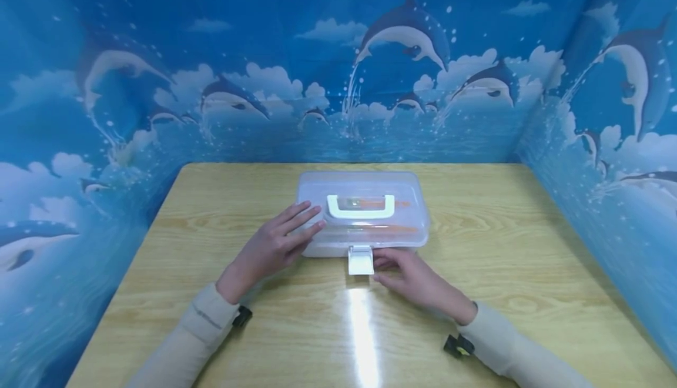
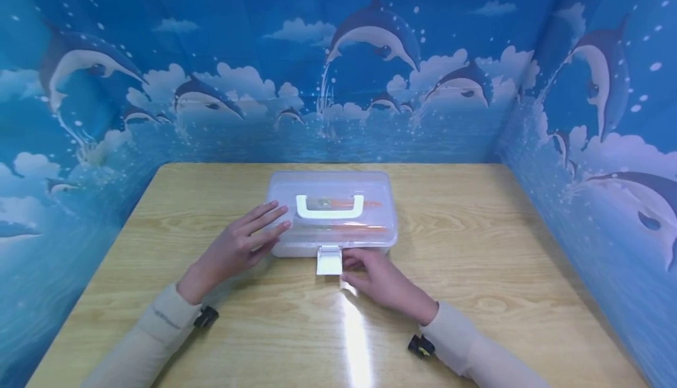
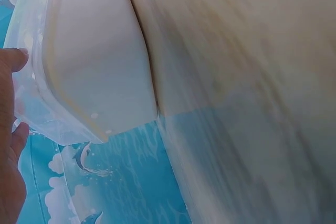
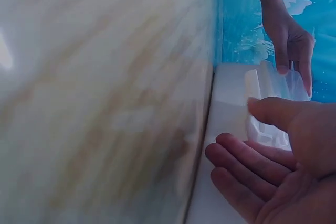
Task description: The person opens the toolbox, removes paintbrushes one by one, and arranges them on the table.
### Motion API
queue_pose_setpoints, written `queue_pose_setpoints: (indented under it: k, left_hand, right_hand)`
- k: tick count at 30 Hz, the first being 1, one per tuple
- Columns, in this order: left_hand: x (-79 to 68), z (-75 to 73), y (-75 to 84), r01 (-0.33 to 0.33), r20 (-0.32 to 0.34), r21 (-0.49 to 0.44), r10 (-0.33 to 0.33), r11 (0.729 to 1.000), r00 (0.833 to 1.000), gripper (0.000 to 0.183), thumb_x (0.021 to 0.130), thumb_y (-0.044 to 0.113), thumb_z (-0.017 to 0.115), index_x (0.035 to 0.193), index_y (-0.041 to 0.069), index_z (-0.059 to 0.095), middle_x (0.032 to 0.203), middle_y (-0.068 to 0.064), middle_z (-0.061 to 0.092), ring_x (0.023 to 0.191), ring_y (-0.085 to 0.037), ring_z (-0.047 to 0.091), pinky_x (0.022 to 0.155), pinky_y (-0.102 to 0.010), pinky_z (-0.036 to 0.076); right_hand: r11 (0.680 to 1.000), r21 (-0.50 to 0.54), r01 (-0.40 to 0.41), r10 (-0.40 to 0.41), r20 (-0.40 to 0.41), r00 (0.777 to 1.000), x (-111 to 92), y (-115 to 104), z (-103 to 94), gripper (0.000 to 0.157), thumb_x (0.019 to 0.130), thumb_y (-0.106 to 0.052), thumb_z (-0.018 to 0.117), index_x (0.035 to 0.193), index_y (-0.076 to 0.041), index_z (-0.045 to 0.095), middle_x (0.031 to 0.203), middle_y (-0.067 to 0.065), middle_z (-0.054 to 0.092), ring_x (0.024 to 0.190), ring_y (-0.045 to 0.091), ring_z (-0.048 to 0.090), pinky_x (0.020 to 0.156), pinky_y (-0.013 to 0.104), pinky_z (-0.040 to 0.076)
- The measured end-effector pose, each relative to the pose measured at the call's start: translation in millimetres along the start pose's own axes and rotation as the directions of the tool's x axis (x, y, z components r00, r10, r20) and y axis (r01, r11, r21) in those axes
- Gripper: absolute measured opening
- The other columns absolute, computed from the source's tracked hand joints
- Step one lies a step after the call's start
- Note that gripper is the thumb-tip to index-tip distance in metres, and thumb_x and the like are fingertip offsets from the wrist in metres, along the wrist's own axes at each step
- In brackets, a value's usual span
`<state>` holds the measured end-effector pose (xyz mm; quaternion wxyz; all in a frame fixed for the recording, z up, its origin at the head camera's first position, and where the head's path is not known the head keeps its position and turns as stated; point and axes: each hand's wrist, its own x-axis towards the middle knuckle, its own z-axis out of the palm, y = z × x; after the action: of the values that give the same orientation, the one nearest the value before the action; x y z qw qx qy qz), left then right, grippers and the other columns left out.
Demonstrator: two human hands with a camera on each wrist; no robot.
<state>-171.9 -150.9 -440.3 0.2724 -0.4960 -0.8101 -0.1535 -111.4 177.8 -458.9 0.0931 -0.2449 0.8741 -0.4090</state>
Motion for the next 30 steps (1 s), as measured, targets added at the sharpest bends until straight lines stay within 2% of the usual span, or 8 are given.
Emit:
queue_pose_setpoints:
  k: [7, 9, 13, 16, 19, 23, 26, 30]
  left_hand:
    - [1.3, -0.5, -0.8, 0.002, 0.005, 0.004, -0.002, 1.000, 1.000, 0.057, 0.086, 0.010, 0.078, 0.141, 0.011, 0.061, 0.149, -0.014, 0.055, 0.139, -0.035, 0.050, 0.114, -0.048, 0.046]
    - [1.3, -0.2, -1.1, 0.002, 0.010, 0.003, -0.002, 1.000, 1.000, 0.056, 0.087, 0.010, 0.078, 0.141, 0.011, 0.061, 0.150, -0.014, 0.055, 0.140, -0.035, 0.049, 0.115, -0.048, 0.045]
    - [1.5, -0.3, -0.9, 0.008, 0.016, 0.000, -0.008, 1.000, 1.000, 0.056, 0.088, 0.010, 0.077, 0.142, 0.012, 0.061, 0.150, -0.013, 0.054, 0.141, -0.035, 0.048, 0.116, -0.047, 0.044]
    - [1.1, -1.0, -0.7, 0.012, 0.015, -0.004, -0.012, 1.000, 1.000, 0.057, 0.087, 0.009, 0.078, 0.142, 0.012, 0.061, 0.150, -0.014, 0.054, 0.141, -0.035, 0.048, 0.116, -0.047, 0.044]
    - [0.6, -1.3, -0.6, 0.008, 0.014, -0.007, -0.008, 1.000, 1.000, 0.057, 0.086, 0.008, 0.079, 0.140, 0.010, 0.062, 0.150, -0.014, 0.055, 0.140, -0.036, 0.049, 0.115, -0.048, 0.045]
    - [0.3, -1.0, -0.7, 0.008, 0.015, -0.006, -0.008, 1.000, 1.000, 0.057, 0.085, 0.008, 0.080, 0.140, 0.009, 0.062, 0.150, -0.014, 0.055, 0.140, -0.036, 0.049, 0.115, -0.048, 0.045]
    - [0.4, -1.3, -0.2, 0.017, 0.023, -0.005, -0.017, 1.000, 1.000, 0.058, 0.085, 0.008, 0.080, 0.140, 0.010, 0.062, 0.150, -0.013, 0.055, 0.141, -0.035, 0.048, 0.115, -0.048, 0.044]
    - [0.0, -1.9, 1.2, 0.020, 0.031, -0.011, -0.020, 1.000, 0.999, 0.059, 0.085, 0.008, 0.080, 0.141, 0.010, 0.062, 0.150, -0.014, 0.055, 0.141, -0.035, 0.048, 0.115, -0.048, 0.045]
  right_hand:
    - [0.975, -0.194, 0.110, -0.114, -0.010, 0.993, -5, -1, -13.3, 0.048, 0.089, -0.003, 0.073, 0.137, -0.007, 0.063, 0.138, 0.009, 0.065, 0.129, 0.030, 0.061, 0.111, 0.050, 0.047]
    - [0.967, -0.203, 0.153, -0.157, -0.003, 0.988, -8, -3, -18.4, 0.049, 0.088, -0.001, 0.073, 0.136, -0.007, 0.063, 0.137, 0.008, 0.066, 0.129, 0.031, 0.060, 0.111, 0.052, 0.047]
    - [0.957, -0.137, 0.255, -0.259, -0.011, 0.966, -14, -5, -30.7, 0.045, 0.090, 0.000, 0.073, 0.133, -0.009, 0.065, 0.133, 0.005, 0.068, 0.124, 0.025, 0.063, 0.108, 0.043, 0.052]
    - [0.933, -0.100, 0.345, -0.354, -0.088, 0.931, -14, -7, -41.2, 0.042, 0.088, 0.004, 0.073, 0.128, -0.009, 0.068, 0.126, 0.007, 0.071, 0.119, 0.021, 0.066, 0.106, 0.031, 0.053]
    - [0.903, -0.119, 0.414, -0.430, -0.206, 0.879, -12, -8, -51.8, 0.045, 0.083, 0.010, 0.075, 0.124, -0.008, 0.069, 0.120, 0.008, 0.073, 0.115, 0.017, 0.067, 0.105, 0.021, 0.051]
    - [0.886, -0.192, 0.422, -0.463, -0.329, 0.823, -6, -6, -64.2, 0.052, 0.079, 0.013, 0.077, 0.127, -0.003, 0.068, 0.122, 0.011, 0.071, 0.120, 0.018, 0.063, 0.109, 0.019, 0.046]
    - [0.898, -0.221, 0.381, -0.438, -0.358, 0.824, -3, -2, -69.6, 0.056, 0.079, 0.011, 0.078, 0.131, -0.001, 0.065, 0.131, 0.013, 0.066, 0.129, 0.022, 0.056, 0.115, 0.020, 0.040]
    - [0.912, -0.252, 0.324, -0.397, -0.340, 0.853, -3, 5, -71.3, 0.061, 0.080, 0.008, 0.080, 0.138, -0.001, 0.060, 0.144, 0.014, 0.059, 0.137, 0.031, 0.049, 0.120, 0.020, 0.032]
